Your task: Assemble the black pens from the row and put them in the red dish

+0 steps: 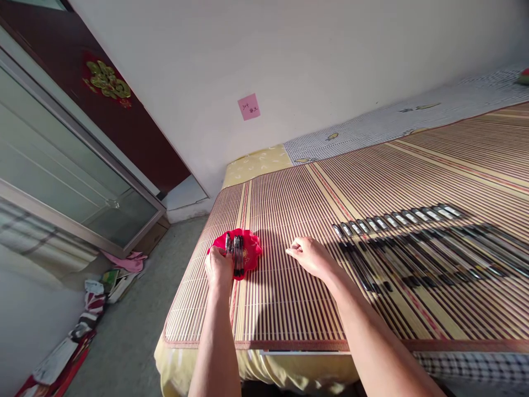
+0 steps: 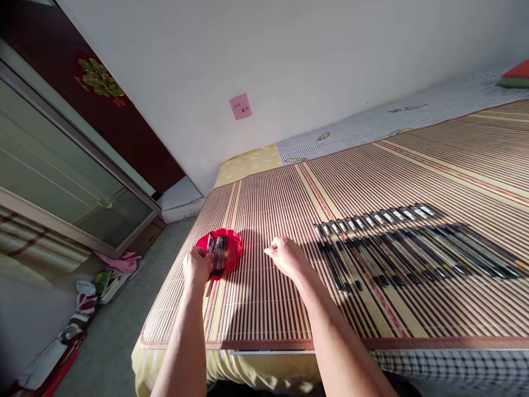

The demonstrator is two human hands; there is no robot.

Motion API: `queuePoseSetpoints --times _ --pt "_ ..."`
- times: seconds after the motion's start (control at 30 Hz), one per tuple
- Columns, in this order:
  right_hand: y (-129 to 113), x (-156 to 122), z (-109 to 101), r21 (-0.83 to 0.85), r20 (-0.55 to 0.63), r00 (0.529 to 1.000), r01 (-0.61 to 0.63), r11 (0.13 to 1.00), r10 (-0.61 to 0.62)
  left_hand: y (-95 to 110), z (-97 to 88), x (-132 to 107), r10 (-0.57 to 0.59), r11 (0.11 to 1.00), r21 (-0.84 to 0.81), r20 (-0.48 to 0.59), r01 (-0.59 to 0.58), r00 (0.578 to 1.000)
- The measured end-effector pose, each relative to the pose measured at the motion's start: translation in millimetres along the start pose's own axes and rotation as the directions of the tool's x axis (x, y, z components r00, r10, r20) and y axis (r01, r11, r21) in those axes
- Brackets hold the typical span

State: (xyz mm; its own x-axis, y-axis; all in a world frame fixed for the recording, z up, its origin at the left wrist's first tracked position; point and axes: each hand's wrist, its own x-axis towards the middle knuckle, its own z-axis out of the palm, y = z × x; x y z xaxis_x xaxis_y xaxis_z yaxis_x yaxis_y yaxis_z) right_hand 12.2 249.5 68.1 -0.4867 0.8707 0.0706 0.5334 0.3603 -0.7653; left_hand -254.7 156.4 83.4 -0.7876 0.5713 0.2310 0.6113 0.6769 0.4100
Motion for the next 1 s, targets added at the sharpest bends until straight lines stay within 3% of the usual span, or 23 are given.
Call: queuePoseSetpoints --times 0.47,1.0 --pt "2.2 2.0 2.0 0.007 -0.017 1.000 0.016 1.000 -0.016 -5.5 -1.4 4.2 0.001 0.999 -0.041 0.046 0.001 0.999" --pt "5.1 1.8 4.3 0.005 -0.007 1.000 0.010 1.000 -0.010 2.2 -0.6 1.8 0.024 0.997 -0.074 0.036 -0.021 0.999"
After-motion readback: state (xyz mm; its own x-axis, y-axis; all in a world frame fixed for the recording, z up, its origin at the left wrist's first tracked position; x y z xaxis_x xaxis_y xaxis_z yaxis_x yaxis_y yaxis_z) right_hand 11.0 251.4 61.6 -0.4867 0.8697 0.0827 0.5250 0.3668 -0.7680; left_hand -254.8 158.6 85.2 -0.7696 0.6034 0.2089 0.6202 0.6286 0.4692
